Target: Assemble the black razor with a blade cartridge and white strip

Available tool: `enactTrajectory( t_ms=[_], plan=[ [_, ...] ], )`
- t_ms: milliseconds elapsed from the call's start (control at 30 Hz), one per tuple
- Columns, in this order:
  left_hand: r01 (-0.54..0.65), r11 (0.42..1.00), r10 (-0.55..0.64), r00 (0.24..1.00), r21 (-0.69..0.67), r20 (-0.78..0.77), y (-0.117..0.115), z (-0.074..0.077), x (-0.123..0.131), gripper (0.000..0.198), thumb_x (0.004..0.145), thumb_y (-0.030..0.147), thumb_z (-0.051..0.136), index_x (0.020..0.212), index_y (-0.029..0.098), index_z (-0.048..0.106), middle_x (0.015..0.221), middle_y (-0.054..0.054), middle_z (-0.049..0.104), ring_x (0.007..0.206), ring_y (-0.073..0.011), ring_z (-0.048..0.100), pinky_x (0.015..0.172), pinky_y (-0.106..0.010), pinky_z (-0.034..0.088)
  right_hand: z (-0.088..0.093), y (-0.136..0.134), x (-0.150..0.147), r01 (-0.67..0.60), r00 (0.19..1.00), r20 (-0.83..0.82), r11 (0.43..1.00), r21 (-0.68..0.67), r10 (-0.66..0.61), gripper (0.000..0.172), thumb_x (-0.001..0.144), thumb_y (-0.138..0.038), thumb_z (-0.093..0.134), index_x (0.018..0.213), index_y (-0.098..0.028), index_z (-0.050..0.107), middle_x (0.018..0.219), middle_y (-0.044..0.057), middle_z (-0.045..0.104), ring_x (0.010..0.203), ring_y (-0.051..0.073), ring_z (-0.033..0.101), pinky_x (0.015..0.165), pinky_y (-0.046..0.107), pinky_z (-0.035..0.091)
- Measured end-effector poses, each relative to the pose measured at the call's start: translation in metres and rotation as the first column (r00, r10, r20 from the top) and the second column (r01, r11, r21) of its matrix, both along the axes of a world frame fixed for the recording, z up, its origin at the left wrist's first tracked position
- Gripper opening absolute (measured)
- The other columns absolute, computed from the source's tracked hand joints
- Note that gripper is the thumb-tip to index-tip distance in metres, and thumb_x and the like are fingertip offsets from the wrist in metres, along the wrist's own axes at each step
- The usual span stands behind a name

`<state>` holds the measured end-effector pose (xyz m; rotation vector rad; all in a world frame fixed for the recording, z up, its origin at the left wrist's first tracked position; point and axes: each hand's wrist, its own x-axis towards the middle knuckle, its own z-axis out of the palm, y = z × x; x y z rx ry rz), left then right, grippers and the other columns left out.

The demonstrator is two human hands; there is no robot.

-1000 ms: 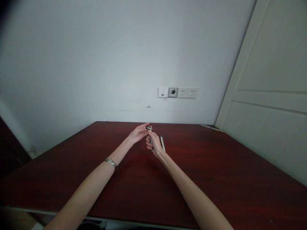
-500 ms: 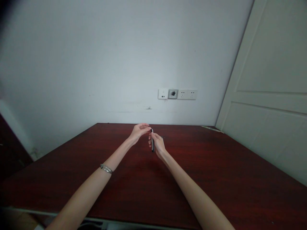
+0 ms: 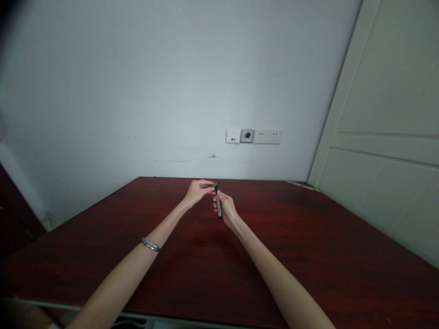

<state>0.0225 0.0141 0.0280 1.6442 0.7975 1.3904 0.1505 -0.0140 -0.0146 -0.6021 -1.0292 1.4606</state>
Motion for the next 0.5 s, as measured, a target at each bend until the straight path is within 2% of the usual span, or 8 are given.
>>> enactTrajectory(
  t_ms=[200,500],
  plan=[
    [0.077,0.996,-0.075,0.995,0.037,-0.062,0.004,0.0,-0.009,0.016,0.061,0.017,0.068,0.077,0.011,0.07,0.072,-0.008,0.068,0.063,-0.0171,0.062,0.062,-0.029,0.051,0.0,0.0,0.002,-0.026,1.0,0.002,1.0,-0.005,0.026,0.029,0.069,-0.041,0.063,0.079,-0.015,0.058,0.06,-0.002,0.049,0.043,0.005,0.039,0.034,0.016,0.026],
    [0.087,0.994,-0.076,0.987,0.067,-0.145,0.011,-0.002,-0.016,0.019,0.064,0.02,0.067,0.079,0.008,0.069,0.075,-0.008,0.067,0.062,-0.0139,0.062,0.061,-0.027,0.052,0.002,0.0,0.002,-0.014,1.0,0.022,1.0,-0.02,0.015,0.031,0.067,-0.042,0.064,0.081,-0.015,0.06,0.059,-0.002,0.048,0.042,0.004,0.036,0.032,0.015,0.021]
  ],
)
